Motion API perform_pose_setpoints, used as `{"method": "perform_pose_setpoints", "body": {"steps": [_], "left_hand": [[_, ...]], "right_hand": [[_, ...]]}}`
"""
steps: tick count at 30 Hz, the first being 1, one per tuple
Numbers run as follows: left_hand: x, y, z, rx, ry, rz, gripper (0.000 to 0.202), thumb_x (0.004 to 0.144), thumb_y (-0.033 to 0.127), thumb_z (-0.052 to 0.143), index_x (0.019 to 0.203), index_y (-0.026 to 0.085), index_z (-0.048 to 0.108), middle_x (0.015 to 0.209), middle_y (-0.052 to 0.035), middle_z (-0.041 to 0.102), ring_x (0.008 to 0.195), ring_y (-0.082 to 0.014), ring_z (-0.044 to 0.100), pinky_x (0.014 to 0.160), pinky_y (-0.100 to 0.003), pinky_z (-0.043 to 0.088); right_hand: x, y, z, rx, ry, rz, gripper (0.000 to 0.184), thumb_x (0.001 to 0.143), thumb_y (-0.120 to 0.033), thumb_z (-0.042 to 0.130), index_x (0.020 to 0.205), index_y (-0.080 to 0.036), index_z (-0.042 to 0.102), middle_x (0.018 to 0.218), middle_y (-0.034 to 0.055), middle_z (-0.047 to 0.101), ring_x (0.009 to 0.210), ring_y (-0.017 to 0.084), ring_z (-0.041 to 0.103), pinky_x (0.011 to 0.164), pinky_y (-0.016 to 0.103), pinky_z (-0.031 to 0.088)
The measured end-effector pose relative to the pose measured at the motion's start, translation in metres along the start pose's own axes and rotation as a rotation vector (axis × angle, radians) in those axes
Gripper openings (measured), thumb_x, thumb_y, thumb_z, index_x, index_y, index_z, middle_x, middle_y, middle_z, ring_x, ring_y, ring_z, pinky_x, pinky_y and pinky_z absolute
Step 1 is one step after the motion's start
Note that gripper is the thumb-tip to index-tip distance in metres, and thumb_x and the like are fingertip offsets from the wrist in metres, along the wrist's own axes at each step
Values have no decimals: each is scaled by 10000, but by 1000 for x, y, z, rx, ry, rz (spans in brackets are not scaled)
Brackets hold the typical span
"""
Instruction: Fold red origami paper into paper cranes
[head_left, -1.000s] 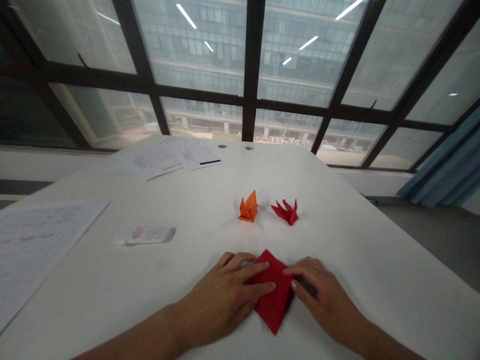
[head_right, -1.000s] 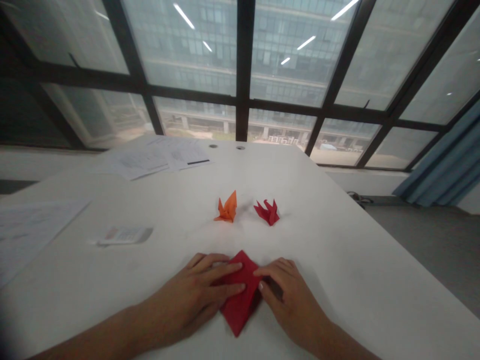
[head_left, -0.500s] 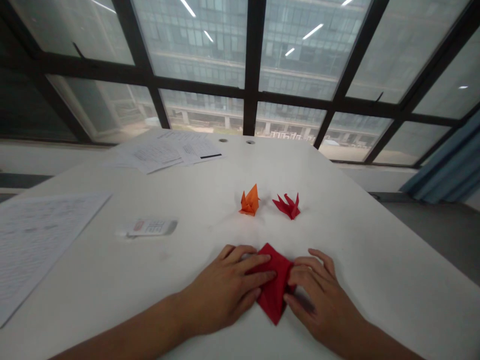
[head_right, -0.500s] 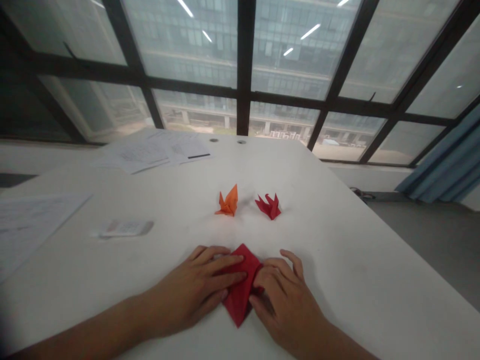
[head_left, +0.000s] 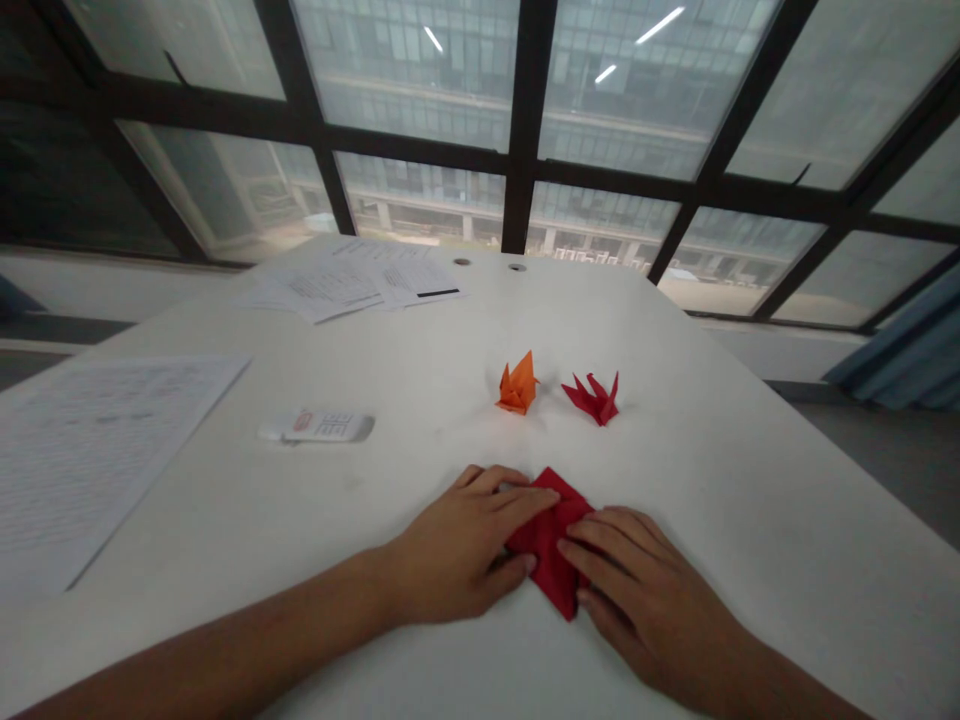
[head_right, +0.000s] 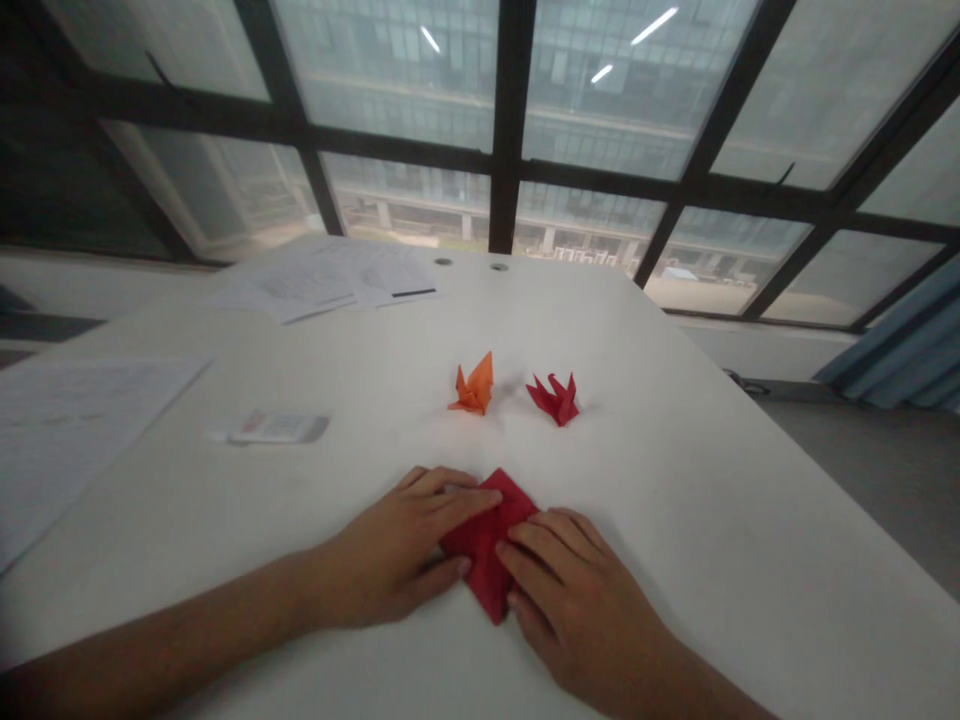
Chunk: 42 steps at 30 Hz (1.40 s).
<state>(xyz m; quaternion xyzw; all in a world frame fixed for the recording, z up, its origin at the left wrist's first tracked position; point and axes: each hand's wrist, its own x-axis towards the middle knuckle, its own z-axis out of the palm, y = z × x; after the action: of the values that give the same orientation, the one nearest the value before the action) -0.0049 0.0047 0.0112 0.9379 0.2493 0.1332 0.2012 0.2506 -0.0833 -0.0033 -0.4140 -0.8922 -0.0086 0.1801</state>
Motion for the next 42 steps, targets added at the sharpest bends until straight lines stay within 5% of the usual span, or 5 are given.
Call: {"method": "perform_pose_setpoints", "body": {"steps": [6,14,23,31,42], "left_hand": [[-3,-17,-10,-246,23,92,792,775,116,653,1515,236,395,1495,-97,561,1353,-279,531,1189,-466,395],[2,-22,-12,-330,58,96,486,871,67,576,1316,260,607,1238,-47,706,1167,-208,636,1086,-388,478],[-2,-28,-8,-502,34,-7,452,912,62,528,1325,226,610,1197,-67,707,1003,-174,684,884,-294,552],[4,-19,-3,-222,53,137,282,1012,128,541,1258,227,638,1186,-63,720,1109,-191,624,1046,-352,486],[11,-7,10,-67,108,-127,421,968,251,641,1372,209,527,1239,-80,676,1136,-259,605,1053,-455,502]], "right_hand": [[-5,4,5,-1,17,-33,407,968,-202,612,1374,-197,631,1322,118,705,1279,298,611,1126,569,486],[-4,3,0,18,24,-66,363,975,-254,627,1334,-221,673,1296,143,694,1289,329,602,1064,605,540],[-4,3,0,25,43,-64,358,963,-208,626,1314,-236,694,1275,132,688,1286,317,593,1078,573,534],[-3,1,0,21,42,-63,321,964,-211,638,1272,-256,718,1249,116,697,1291,327,578,1072,584,518],[-4,-4,-3,-49,-52,-98,453,976,-331,652,1425,-363,603,1329,77,670,1337,343,536,1156,680,380]]}}
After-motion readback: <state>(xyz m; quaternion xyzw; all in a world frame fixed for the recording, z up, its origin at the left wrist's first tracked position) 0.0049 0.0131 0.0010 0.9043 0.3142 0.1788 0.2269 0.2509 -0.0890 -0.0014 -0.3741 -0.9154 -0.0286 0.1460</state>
